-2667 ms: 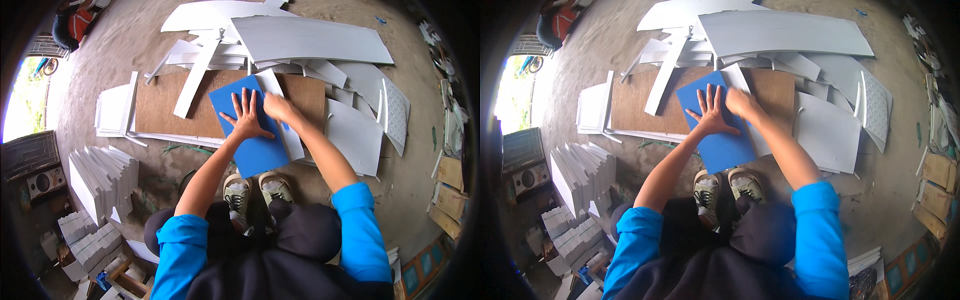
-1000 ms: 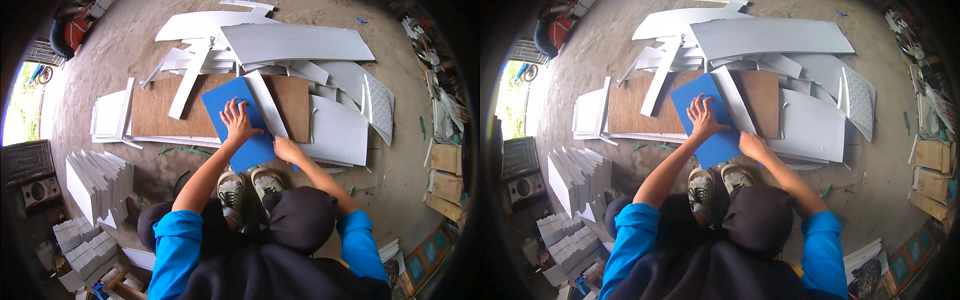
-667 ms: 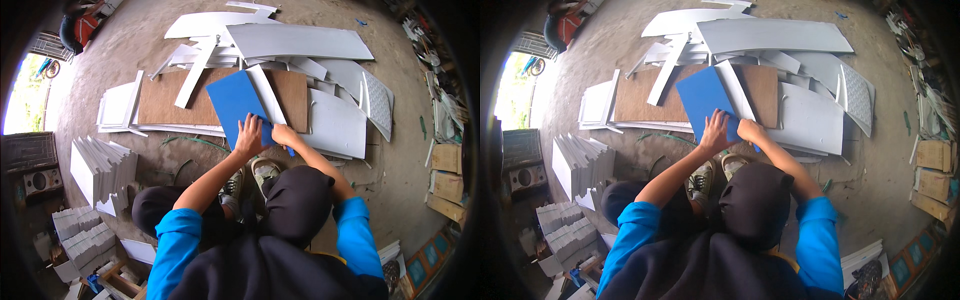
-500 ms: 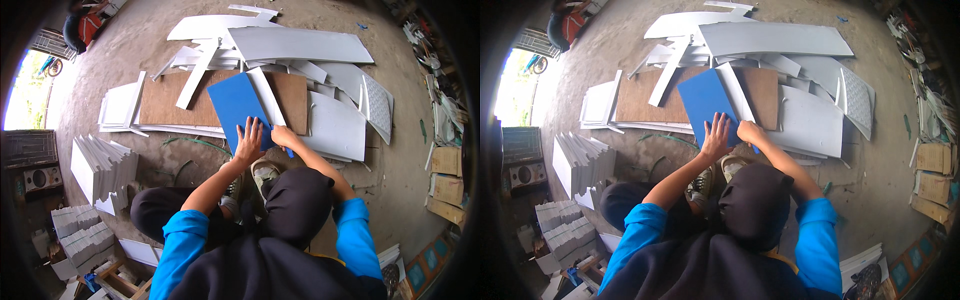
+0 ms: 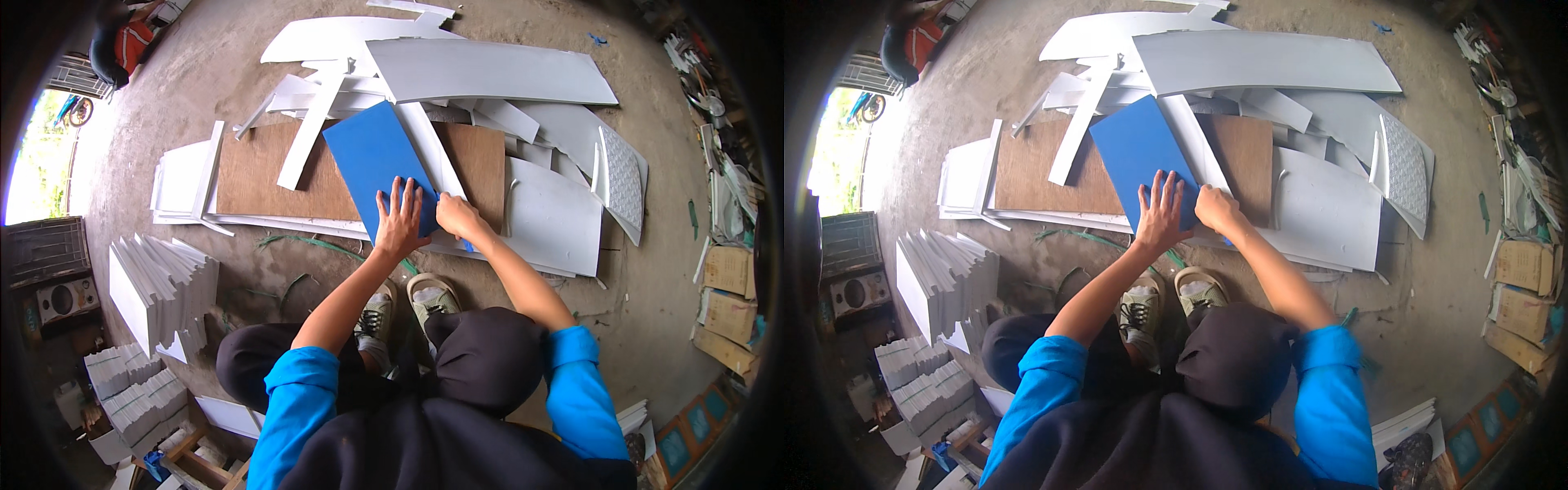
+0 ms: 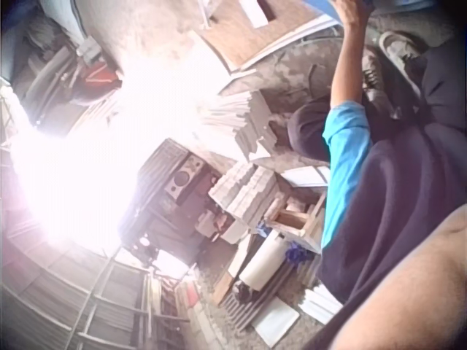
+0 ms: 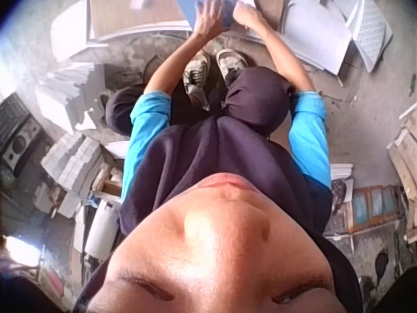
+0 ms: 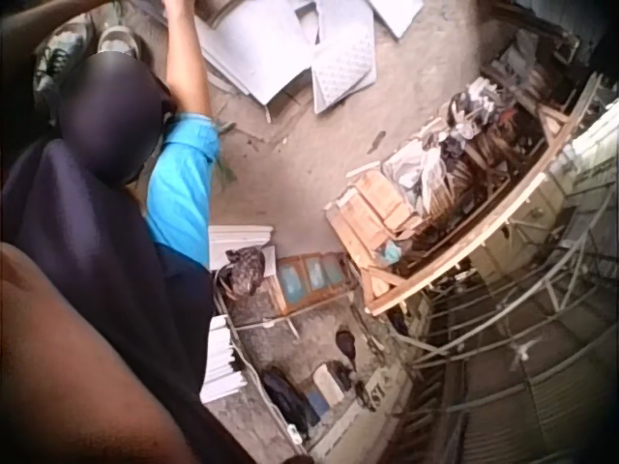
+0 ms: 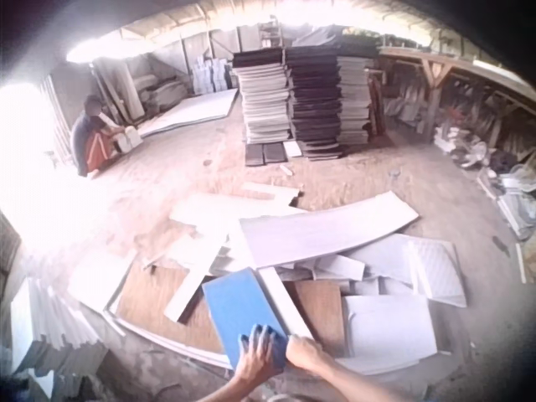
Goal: The person sits on the floor and uses a utility knife to cut a white sheet of material, using a blue rectangular board as a straight-edge guide. They repeatedly align the guide, score the sheet, and snap off the cut pieces, stacking the finished blue-backed sheets.
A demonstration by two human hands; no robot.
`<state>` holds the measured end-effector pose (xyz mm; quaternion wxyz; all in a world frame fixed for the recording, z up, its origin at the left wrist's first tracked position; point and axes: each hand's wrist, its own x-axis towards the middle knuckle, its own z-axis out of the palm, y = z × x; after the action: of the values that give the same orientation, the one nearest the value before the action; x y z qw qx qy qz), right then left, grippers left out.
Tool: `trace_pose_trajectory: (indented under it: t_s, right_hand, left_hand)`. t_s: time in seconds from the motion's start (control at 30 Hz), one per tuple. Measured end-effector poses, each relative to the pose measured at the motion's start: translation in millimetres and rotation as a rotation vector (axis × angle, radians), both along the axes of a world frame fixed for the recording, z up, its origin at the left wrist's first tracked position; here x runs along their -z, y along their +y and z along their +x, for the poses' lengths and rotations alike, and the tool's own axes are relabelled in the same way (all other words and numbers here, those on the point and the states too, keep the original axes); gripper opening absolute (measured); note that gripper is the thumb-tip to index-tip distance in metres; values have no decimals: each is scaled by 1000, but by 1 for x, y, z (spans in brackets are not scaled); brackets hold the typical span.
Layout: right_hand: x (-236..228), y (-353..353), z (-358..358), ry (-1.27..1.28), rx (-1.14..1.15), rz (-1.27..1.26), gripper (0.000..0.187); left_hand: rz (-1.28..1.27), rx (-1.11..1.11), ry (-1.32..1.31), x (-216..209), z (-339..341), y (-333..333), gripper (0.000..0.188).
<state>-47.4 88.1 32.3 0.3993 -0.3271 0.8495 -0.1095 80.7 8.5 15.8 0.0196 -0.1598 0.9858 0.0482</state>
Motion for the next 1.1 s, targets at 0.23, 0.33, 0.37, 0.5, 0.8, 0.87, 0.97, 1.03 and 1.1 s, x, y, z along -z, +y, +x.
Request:
trace_pose_trajectory:
  t_s: [0.23,0.33,0.37,0.5,0.8,0.87,0.97,1.03,1.1]
  right_hand:
    - [17,54,21,123,-59,-168,23]
    - [18,62,30,137,-60,-191,22]
    - [18,63,30,157,-60,-206,21]
    - [22,71,37,262,-79,-277,20]
    - [40,87,49,360,-33,-344,27]
    - [44,89,50,371,-44,-349,30]
    - [46,94,52,371,-34,-339,32]
    - [47,98,52,376,-32,-318,32]
    - [46,101,51,396,-42,-286,32]
  left_hand:
    - [18,-39,11,2,-4,3,106]
    - [2,-37,13,2,-1,0,107]
    - [-8,-35,22,2,-2,-1,107]
    - [69,-48,51,0,-2,0,108]
    - [89,-53,62,2,-1,-1,107]
    - [94,-61,53,2,0,-1,108]
    - [86,-68,36,3,0,-1,108]
    - [84,-71,31,4,-1,-1,107]
    - [93,-75,38,5,-2,-1,107]
